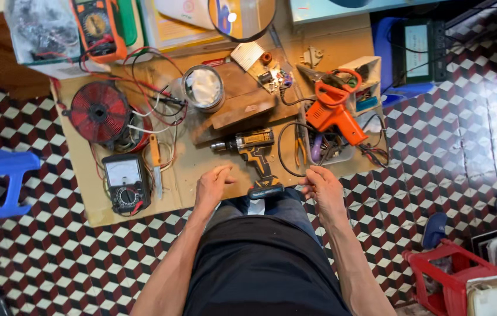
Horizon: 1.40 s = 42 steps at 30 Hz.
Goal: The person works on a green circuit board with a heatsink, using a magnifying glass, screwdriver, and soldering iron. They inspect components, adjust connections, and use a multimeter to test the board.
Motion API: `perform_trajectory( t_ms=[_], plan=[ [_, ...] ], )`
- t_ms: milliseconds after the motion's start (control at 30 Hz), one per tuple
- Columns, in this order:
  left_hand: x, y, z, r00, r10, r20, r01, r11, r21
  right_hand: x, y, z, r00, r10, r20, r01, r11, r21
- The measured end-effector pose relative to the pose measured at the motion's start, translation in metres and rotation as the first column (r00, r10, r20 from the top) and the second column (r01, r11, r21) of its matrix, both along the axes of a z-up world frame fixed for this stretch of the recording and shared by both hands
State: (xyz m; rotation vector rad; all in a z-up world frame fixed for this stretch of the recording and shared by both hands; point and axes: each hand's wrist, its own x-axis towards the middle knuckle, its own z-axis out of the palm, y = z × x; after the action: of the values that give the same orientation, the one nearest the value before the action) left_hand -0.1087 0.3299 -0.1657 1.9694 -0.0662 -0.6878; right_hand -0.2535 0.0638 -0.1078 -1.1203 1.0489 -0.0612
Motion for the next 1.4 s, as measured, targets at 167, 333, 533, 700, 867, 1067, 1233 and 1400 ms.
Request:
perform_trajectory(
  t_ms=[167, 333, 533, 700, 867, 1067, 1233, 1400],
  plan=[
    [0.011, -0.014, 0.037, 0.997, -0.067, -0.047, 0.071, 0.993, 0.092, -0.01, -0.012, -0.022, 0.995, -0.089, -0.053, 0.088, 0.996, -0.025],
    [0.017, -0.018, 0.037, 0.999, -0.011, -0.046, 0.018, 0.99, 0.142, -0.017, -0.015, -0.029, 0.99, -0.099, -0.095, 0.095, 0.994, -0.052],
    [0.017, -0.022, 0.029, 0.999, -0.025, -0.029, 0.029, 0.988, 0.149, -0.004, -0.015, -0.023, 0.993, -0.019, -0.112, 0.0, 0.986, -0.167],
    [0.016, -0.028, 0.03, 0.999, -0.033, -0.019, 0.034, 0.997, 0.064, 0.027, -0.042, -0.031, 0.944, 0.102, -0.314, -0.209, 0.921, -0.328],
    [0.018, -0.035, 0.029, 0.994, -0.045, -0.097, 0.048, 0.999, 0.025, 0.042, -0.061, -0.031, 0.859, 0.262, -0.44, -0.433, 0.829, -0.353],
    [0.015, -0.044, 0.019, 0.985, -0.085, -0.15, 0.081, 0.996, -0.037, 0.04, -0.071, -0.003, 0.907, 0.172, -0.384, -0.381, 0.723, -0.577],
    [0.016, -0.068, 0.018, 0.979, -0.098, -0.178, 0.095, 0.995, -0.026, 0.042, -0.105, 0.012, 0.964, 0.0, -0.265, -0.264, 0.048, -0.963],
    [0.01, -0.103, 0.018, 0.97, -0.157, -0.187, 0.159, 0.987, -0.005, 0.063, -0.133, -0.007, 0.839, 0.154, -0.522, -0.544, 0.278, -0.792]
  ],
)
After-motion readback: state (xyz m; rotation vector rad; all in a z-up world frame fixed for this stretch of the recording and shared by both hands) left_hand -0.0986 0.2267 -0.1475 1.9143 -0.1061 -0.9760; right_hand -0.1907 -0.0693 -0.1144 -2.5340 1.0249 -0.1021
